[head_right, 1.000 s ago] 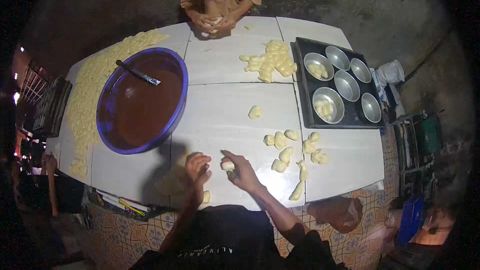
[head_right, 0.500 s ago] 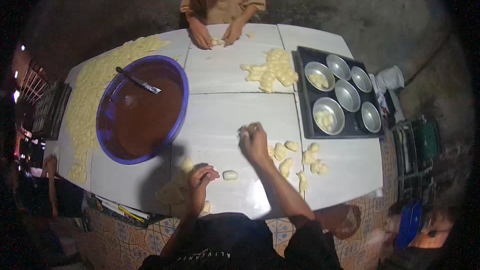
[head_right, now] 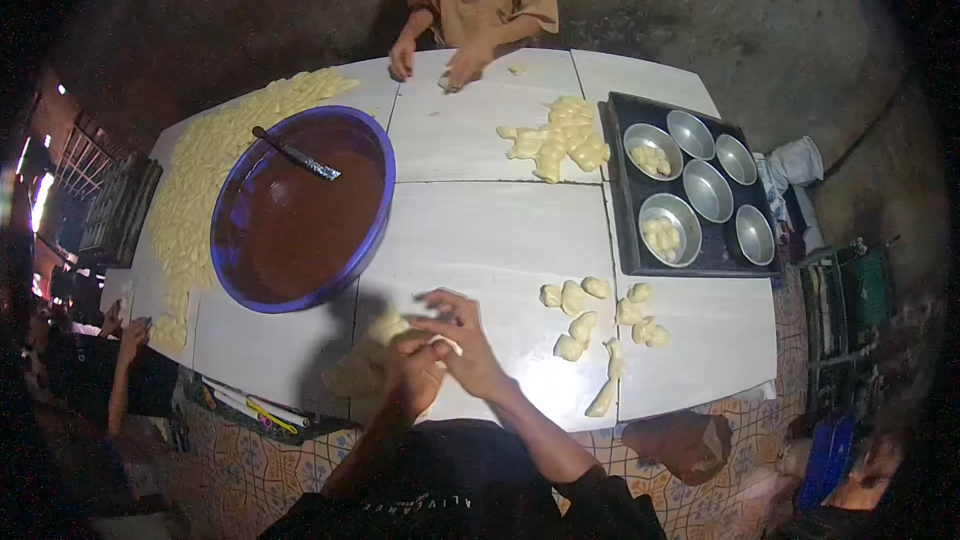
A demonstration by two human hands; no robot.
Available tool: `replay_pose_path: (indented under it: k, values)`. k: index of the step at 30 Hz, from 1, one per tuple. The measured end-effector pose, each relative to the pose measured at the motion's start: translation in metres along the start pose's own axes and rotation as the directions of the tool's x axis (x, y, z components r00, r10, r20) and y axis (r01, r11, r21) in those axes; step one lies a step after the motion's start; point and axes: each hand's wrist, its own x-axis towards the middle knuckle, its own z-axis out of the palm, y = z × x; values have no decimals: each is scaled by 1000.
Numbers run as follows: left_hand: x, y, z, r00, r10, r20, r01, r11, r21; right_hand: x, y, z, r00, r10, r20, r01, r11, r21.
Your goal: The person pulls pieces of dough from a large pile on a table, dips each piece into a bowl of dark liquid, and then places the dough into individual metal molds on a tray.
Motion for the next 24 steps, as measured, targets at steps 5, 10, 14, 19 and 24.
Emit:
replay_pose_path:
  k: [5,10,14,19,24]
  values:
    - [2,-4,-12,918,-20,396,371,396,-840,6,8,-4,964,174,203,-255,827,501]
    - [85,35,-81,910,306,281,-54,759,-649,-6,38,-1,948,200,249,-316,693,648]
    - [154,81,-148,909,199,-367,94,760,644,-2,31,1,936,320,147,-335,678,655]
    - [169,39,-186,965,-208,-156,261,771,581,-11,61,17,907,398,140,-365,573,734]
    - [77,58,-89,809,576,-114,-74,293,953,-10,56,23,905,416,94,-340,570,748]
